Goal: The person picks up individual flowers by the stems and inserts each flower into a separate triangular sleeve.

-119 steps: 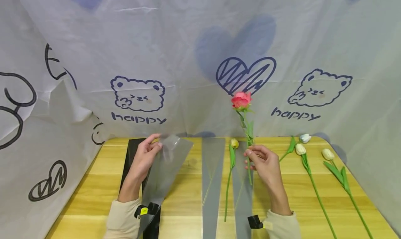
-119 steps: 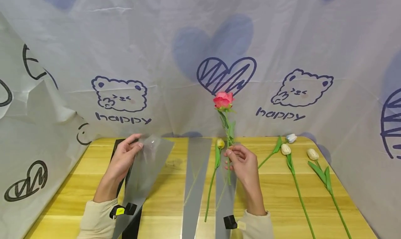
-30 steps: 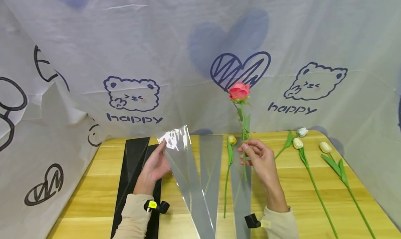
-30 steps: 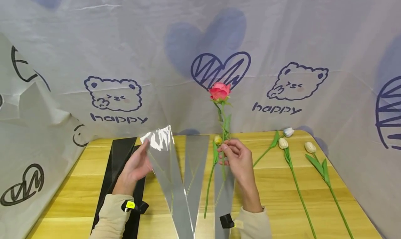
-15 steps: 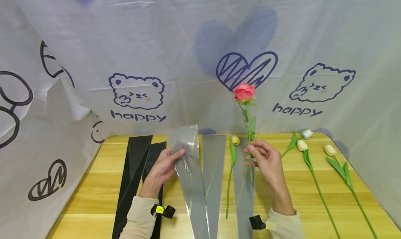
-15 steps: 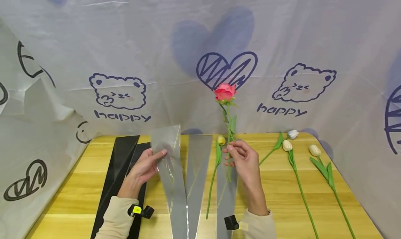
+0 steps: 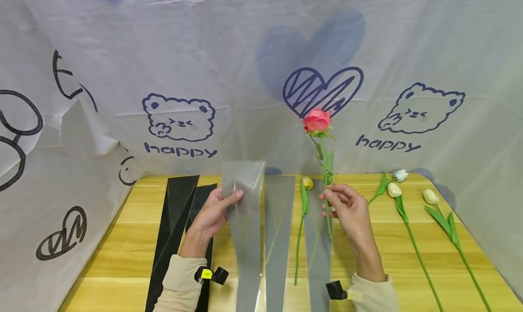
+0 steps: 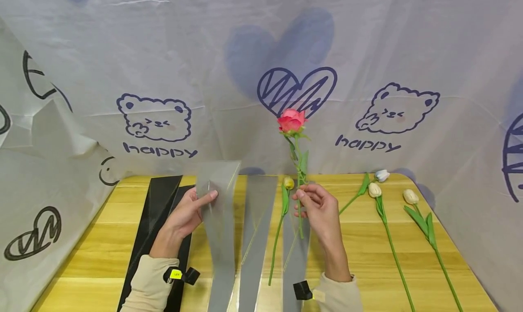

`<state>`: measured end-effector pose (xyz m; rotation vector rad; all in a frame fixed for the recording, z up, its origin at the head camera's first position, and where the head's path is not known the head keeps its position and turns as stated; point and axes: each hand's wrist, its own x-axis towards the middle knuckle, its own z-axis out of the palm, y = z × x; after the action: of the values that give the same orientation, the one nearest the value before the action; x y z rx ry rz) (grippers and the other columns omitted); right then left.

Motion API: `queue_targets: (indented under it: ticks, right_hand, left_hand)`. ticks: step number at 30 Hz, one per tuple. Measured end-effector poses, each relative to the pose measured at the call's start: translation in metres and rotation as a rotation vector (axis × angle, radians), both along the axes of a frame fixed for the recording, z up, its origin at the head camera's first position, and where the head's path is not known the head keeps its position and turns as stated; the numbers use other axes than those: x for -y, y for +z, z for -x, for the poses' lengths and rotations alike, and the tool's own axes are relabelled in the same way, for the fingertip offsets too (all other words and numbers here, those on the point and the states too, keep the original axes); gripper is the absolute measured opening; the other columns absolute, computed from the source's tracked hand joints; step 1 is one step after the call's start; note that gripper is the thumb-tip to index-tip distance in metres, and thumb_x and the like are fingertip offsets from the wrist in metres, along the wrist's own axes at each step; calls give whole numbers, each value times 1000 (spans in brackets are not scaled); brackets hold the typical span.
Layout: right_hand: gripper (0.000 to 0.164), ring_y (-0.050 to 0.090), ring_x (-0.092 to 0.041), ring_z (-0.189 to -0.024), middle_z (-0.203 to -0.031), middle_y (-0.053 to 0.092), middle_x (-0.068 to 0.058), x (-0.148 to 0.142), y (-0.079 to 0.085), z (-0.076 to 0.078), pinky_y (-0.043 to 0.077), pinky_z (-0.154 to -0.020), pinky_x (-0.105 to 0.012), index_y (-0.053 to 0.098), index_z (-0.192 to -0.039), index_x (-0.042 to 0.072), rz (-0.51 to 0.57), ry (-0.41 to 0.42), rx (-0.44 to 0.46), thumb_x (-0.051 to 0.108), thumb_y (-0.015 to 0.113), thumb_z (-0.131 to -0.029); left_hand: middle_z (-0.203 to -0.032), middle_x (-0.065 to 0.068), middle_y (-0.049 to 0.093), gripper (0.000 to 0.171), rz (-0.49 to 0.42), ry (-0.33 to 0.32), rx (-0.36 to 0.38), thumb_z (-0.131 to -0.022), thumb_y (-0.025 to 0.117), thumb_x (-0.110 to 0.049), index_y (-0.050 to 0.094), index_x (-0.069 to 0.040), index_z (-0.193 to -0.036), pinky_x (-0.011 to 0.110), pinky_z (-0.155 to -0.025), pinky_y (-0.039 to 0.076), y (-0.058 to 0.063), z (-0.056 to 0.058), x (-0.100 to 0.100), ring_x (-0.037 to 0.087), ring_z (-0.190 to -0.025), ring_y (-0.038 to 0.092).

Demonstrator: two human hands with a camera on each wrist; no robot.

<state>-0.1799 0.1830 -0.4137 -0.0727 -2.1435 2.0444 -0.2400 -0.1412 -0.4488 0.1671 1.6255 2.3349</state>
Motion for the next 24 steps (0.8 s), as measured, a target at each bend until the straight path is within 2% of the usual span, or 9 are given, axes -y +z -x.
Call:
queue_targets:
  ticks: [3,6,12,14,19,21,24]
  right_hand:
    - [26,70,-19,-78,-98,75,-8,0,-1,1,60,-69,-31,64,-118,-1,-16,3,-6,20,64,-104]
    - [26,70,-18,-78,-99,75,-9,-1,-2,2,60,-69,-32,65,-118,-1,-28,6,-14,21,64,-104]
    - [26,70,-19,-78,-96,75,-6,-1,-1,0,60,-69,-32,65,-118,-2,-32,-9,-6,21,64,-104]
    - [26,70,-20,-79,-97,75,-7,-1,0,0,61,-70,-34,65,-118,-2,-33,-12,-4,21,64,-104]
    - [26,69,-17,-78,-100,74,-12,-2,-1,1,61,-72,-38,65,-119,-1,-38,-7,-11,21,63,-104]
    - [26,70,-17,-77,-99,75,-11,-2,-1,1,61,-72,-39,65,-118,-2,-38,-6,-13,20,63,-104]
    - [26,70,-17,-77,-97,75,-8,-3,-1,1,61,-72,-39,65,-118,-2,-38,-7,-12,20,64,-104]
  left_hand:
    - [-113,2,65,34,24,-2,4,-97,60,6,53,-9,-127,36,-90,52,-3,1,0,20,-104,62]
    - [-121,3,61,42,22,-10,23,-97,59,6,49,-11,-134,38,-96,49,-5,2,2,22,-113,59]
    - [-122,0,57,27,-88,4,79,-107,53,-12,46,-16,-133,37,-100,45,-3,2,3,17,-114,56]
    - [-122,0,56,27,-83,22,81,-108,52,-15,45,-16,-133,37,-99,44,-2,1,4,18,-114,54]
    - [-119,3,58,30,-30,27,44,-105,54,-5,48,-13,-134,38,-93,50,0,1,3,19,-108,58]
    - [-118,1,58,32,-61,24,54,-105,52,-1,48,-16,-132,36,-92,50,0,1,3,17,-107,58]
    - [-115,-2,58,22,-156,27,96,-107,48,-6,49,-19,-126,33,-92,49,0,1,3,15,-106,57]
